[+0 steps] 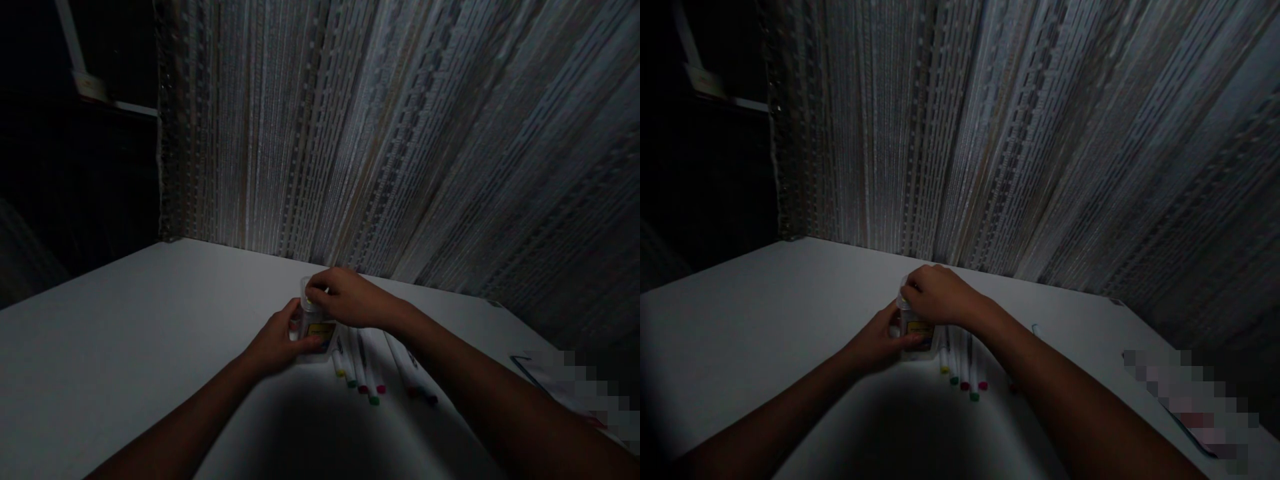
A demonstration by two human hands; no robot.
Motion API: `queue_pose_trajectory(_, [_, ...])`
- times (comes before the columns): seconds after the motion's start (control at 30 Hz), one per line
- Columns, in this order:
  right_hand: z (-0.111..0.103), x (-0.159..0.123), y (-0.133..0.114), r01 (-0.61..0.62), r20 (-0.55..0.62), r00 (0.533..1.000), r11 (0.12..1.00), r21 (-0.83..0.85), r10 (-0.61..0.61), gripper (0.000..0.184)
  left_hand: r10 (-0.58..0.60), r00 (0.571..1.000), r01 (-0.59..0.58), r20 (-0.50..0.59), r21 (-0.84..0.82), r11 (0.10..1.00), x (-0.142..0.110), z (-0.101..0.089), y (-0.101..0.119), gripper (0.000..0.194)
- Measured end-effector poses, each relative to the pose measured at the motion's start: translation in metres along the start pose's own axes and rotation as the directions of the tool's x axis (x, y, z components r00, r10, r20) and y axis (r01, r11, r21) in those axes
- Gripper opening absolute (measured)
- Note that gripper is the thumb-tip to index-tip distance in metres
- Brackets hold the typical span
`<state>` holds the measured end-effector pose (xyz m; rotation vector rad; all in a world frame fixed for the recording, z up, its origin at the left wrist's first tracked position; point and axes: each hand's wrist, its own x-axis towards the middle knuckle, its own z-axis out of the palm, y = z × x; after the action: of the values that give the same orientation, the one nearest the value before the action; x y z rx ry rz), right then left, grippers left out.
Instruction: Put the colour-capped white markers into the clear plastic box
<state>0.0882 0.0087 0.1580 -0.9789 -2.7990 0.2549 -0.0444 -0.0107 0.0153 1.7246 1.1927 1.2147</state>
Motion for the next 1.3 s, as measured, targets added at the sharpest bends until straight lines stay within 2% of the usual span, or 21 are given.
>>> queue_pose_trajectory(0.2, [0.001,0.002,0.002,-0.004,0.064,0.998,0.998,0.055,0.001,0.024,0.007,1.0,-0.007,0.003,-0.036,0.999,0.0,0.0,-0.002,0.054])
queue_pose_trajectory(0.43, [0.005,-0.004,-0.002,-0.005,-0.04,0.999,0.998,0.07,0.008,0.023,-0.027,1.0,0.027,-0.015,0.001,1.0,0.0,0.0,-0.001,0.055])
queue_pose_trajectory(0.53, [-0.002,-0.011,0.003,0.005,-0.164,0.986,0.998,0.065,0.006,0.022,-0.033,0.999,0.032,-0.01,-0.039,0.999,0.0,0.001,-0.001,0.055])
queue_pose_trajectory(0.67, [-0.012,-0.033,0.033,-0.008,-0.424,0.904,0.995,0.101,0.05,0.02,-0.056,0.998,0.057,0.014,-0.085,0.995,0.0,0.002,-0.003,0.055])
queue_pose_trajectory(0.77, [-0.005,-0.057,0.074,-0.147,-0.483,0.853,0.98,0.138,0.196,0.019,-0.064,0.998,0.065,0.009,-0.085,0.994,-0.001,0.003,-0.007,0.052])
queue_pose_trajectory(0.8, [0.001,-0.065,0.088,-0.231,-0.474,0.838,0.963,0.136,0.268,0.019,-0.067,0.998,0.067,0.008,-0.082,0.994,-0.001,0.003,-0.009,0.053])
queue_pose_trajectory(0.9, [0.023,-0.087,0.124,-0.49,-0.47,0.756,0.87,0.053,0.455,0.019,-0.079,0.997,0.078,-0.018,-0.063,0.995,-0.001,0.003,-0.013,0.052])
queue_pose_trajectory(1.0, [0.042,-0.102,0.144,-0.662,-0.476,0.673,0.748,-0.046,0.567,0.021,-0.082,0.996,0.08,-0.02,-0.065,0.995,-0.001,0.002,-0.015,0.05])
queue_pose_trajectory(1.1, [0.057,-0.113,0.151,-0.758,-0.471,0.604,0.646,-0.091,0.643,0.023,-0.103,0.995,0.102,-0.015,-0.066,0.993,-0.001,0.002,-0.013,0.049])
queue_pose_trajectory(1.17, [0.063,-0.118,0.154,-0.776,-0.452,0.595,0.622,-0.107,0.664,0.024,-0.138,0.99,0.137,-0.022,-0.059,0.989,-0.001,0.002,-0.01,0.05])
queue_pose_trajectory(1.3, [0.067,-0.122,0.158,-0.777,-0.347,0.618,0.616,-0.131,0.706,0.024,-0.208,0.978,0.207,-0.019,-0.067,0.976,-0.002,0.003,-0.006,0.056])
